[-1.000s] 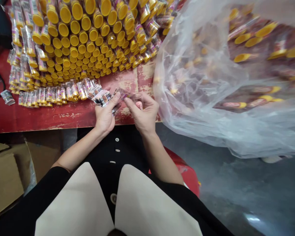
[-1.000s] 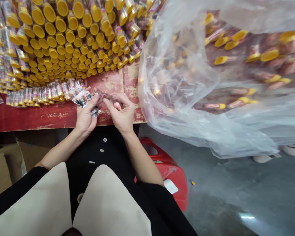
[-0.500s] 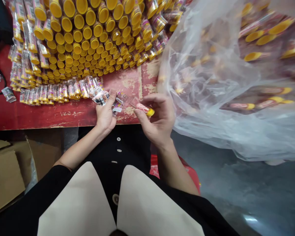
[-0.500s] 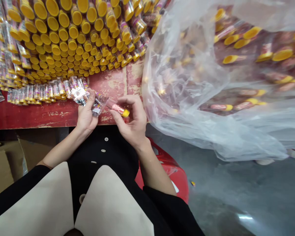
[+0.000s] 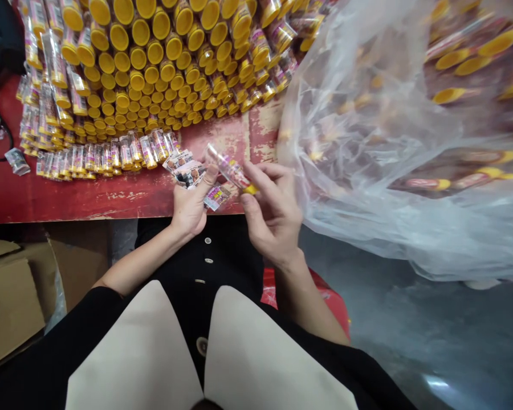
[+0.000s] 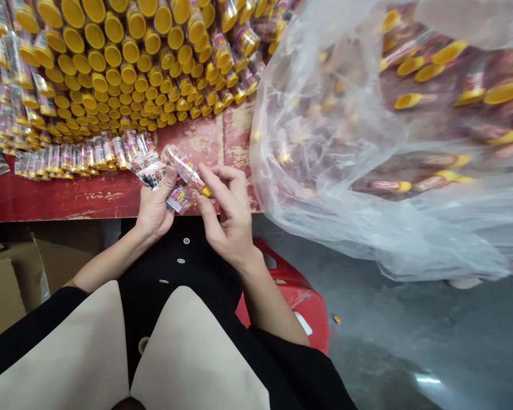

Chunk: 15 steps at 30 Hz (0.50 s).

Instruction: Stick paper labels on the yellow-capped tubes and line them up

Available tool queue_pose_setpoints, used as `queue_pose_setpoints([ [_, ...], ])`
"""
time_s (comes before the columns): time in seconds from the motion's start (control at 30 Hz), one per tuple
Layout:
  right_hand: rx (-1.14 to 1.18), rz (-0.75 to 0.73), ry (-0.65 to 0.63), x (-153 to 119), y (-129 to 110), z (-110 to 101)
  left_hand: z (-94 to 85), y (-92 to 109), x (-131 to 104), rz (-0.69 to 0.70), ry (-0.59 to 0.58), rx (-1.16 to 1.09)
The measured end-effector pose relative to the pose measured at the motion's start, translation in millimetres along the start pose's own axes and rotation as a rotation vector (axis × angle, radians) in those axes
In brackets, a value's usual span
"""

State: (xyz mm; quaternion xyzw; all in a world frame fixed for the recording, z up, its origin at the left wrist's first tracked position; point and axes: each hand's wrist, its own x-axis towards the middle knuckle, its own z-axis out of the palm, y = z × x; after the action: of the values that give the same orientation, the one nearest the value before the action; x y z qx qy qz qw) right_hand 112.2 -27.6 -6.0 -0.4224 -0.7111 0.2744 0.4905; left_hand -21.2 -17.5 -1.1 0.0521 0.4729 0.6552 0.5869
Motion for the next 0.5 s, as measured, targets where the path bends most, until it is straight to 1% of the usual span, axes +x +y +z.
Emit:
queue_pose_setpoints([
  [0.03,0.032,0.021,-0.061,0,-1,-1,-0.6,0,-1,-0.004,-0.006,0.0],
  [0.07,0.06,0.04,-0.089,-1,-1,-1,-1.0,0,-1,-0.012,-0.012,0.004],
  [0.1,0.081,0.056,-0.082,-1,-1,-1,-1.4,0,-1,-0.019,-0.017,0.012],
  [0.2,0.125,0.091,0.031,-1,2,2,-2.0,2,-3,-0.021,-0.04,0.057],
  [0.37,0.175,0.136,0.168,0,3,15,-6.8,6,-7,-0.001,-0.084,0.091],
  [0.5,0.149,0.134,0.268,1,0,27,-16.2,5,-8,0.011,-0.05,0.079],
])
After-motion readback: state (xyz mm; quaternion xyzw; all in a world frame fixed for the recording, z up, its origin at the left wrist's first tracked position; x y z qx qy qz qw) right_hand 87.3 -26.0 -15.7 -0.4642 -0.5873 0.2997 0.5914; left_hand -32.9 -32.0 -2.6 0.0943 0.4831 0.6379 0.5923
